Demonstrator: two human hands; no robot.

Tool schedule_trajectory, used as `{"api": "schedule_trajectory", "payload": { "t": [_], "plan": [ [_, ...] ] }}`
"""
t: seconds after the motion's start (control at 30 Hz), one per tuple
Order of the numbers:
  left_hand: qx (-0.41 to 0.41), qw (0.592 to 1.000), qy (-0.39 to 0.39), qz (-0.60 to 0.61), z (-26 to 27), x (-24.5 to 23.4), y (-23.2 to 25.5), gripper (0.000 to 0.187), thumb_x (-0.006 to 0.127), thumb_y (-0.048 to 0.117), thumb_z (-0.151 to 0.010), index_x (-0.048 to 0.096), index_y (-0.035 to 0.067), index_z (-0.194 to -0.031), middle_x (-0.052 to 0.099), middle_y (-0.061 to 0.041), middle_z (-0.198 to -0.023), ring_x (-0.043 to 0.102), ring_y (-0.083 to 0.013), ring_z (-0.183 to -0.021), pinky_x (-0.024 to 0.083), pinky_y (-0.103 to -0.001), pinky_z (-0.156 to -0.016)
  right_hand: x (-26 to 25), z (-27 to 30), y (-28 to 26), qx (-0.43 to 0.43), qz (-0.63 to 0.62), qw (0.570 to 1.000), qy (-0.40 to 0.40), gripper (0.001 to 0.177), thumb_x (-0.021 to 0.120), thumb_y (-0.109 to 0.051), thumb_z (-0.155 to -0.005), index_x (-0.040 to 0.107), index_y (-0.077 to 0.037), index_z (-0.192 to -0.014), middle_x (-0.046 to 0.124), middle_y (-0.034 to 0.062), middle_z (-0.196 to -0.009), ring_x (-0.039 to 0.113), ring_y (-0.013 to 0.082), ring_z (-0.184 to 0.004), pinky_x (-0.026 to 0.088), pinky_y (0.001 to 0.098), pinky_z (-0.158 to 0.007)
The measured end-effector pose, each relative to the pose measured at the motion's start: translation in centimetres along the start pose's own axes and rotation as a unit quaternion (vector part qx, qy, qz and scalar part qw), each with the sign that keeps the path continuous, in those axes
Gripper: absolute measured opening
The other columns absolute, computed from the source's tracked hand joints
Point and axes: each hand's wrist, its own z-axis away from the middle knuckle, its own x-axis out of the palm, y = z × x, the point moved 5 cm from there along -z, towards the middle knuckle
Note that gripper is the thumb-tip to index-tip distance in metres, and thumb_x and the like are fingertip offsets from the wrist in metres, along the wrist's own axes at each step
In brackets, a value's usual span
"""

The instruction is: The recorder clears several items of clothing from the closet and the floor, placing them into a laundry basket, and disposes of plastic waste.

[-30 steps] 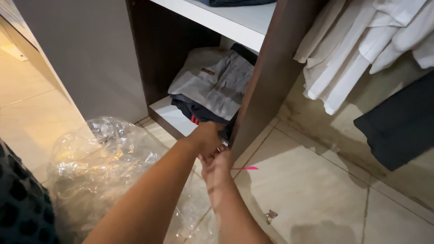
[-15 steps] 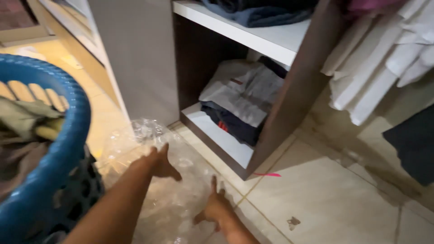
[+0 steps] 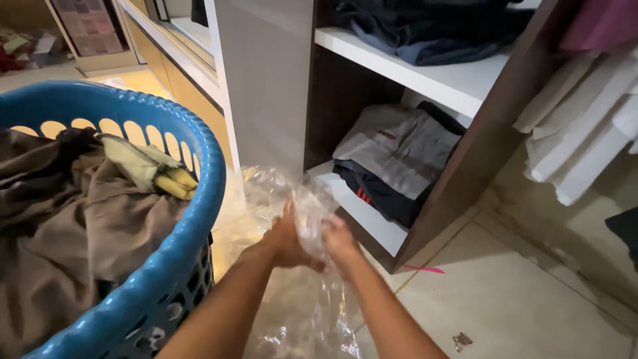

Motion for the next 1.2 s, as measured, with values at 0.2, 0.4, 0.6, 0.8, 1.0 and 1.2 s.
{"api": "schedule_trajectory", "payload": {
  "t": [0.2, 0.4, 0.6, 0.8, 1.0, 1.2],
  "plan": [
    [0.189, 0.957, 0.204, 0.078, 1.3, -7.4, 5.1, 0.134, 0.103, 0.033, -0.039, 0.032, 0.007, -0.149, 0.054, -0.020, -0.145, 0.053, -0.0342, -0.134, 0.044, -0.039, -0.110, 0.3, 4.2, -12.9, -0.170, -0.170, 0.959, -0.153, 0.036, 0.052, -0.008, -0.090, 0.063, -0.005, -0.124, 0.071, 0.0080, -0.113, 0.067, 0.0191, -0.103, 0.055, 0.0324, -0.088],
    [0.030, 0.943, 0.277, 0.183, 2.0, -12.8, 6.9, 0.100, 0.085, 0.025, -0.063, 0.040, 0.016, -0.153, 0.072, -0.021, -0.112, 0.070, -0.0371, -0.110, 0.055, -0.042, -0.094, 1.0, 7.3, -24.4, -0.329, -0.100, 0.928, -0.144, 0.040, 0.062, -0.015, -0.093, 0.052, -0.006, -0.130, 0.065, 0.0099, -0.113, 0.062, 0.0174, -0.103, 0.051, 0.0340, -0.090],
    [0.064, 0.905, 0.365, 0.210, -1.9, -19.3, 5.0, 0.050, 0.071, 0.031, -0.087, 0.061, 0.012, -0.132, 0.069, -0.023, -0.122, 0.062, -0.0433, -0.119, 0.049, -0.047, -0.099, 3.4, 17.0, -34.9, -0.468, 0.385, 0.795, 0.004, 0.111, 0.082, -0.066, -0.075, 0.034, -0.010, -0.158, 0.044, 0.0234, -0.156, 0.039, 0.0401, -0.146, 0.035, 0.0509, -0.117],
    [0.043, 0.863, 0.433, 0.257, 2.1, -27.3, 5.4, 0.047, 0.059, 0.012, -0.087, 0.060, 0.011, -0.133, 0.070, -0.024, -0.123, 0.063, -0.0443, -0.118, 0.050, -0.049, -0.098, 8.0, 21.9, -39.4, -0.297, 0.588, 0.752, -0.025, 0.144, 0.084, -0.080, -0.055, 0.004, -0.027, -0.163, 0.008, 0.0229, -0.167, 0.005, 0.0469, -0.152, 0.009, 0.0691, -0.117],
    [-0.086, 0.826, 0.300, 0.469, 6.8, -35.0, 5.0, 0.038, 0.053, 0.007, -0.089, 0.062, 0.009, -0.126, 0.071, -0.018, -0.107, 0.072, -0.0348, -0.096, 0.055, -0.045, -0.075, 13.0, 21.6, -42.2, -0.367, 0.525, 0.768, -0.033, 0.141, 0.096, -0.043, -0.054, 0.007, -0.030, -0.162, 0.023, 0.0251, -0.163, 0.032, 0.0512, -0.143, 0.036, 0.0545, -0.114],
    [0.017, 0.914, 0.193, 0.356, 12.3, -44.0, 7.2, 0.041, 0.049, 0.006, -0.089, 0.066, -0.002, -0.126, 0.073, -0.024, -0.110, 0.069, -0.0396, -0.099, 0.054, -0.051, -0.077, 14.4, 17.9, -47.5, -0.381, 0.378, 0.843, 0.036, 0.052, 0.068, -0.008, -0.077, 0.070, -0.017, -0.128, 0.074, 0.0204, -0.105, 0.070, 0.0384, -0.103, 0.055, 0.0444, -0.090]
  ]
}}
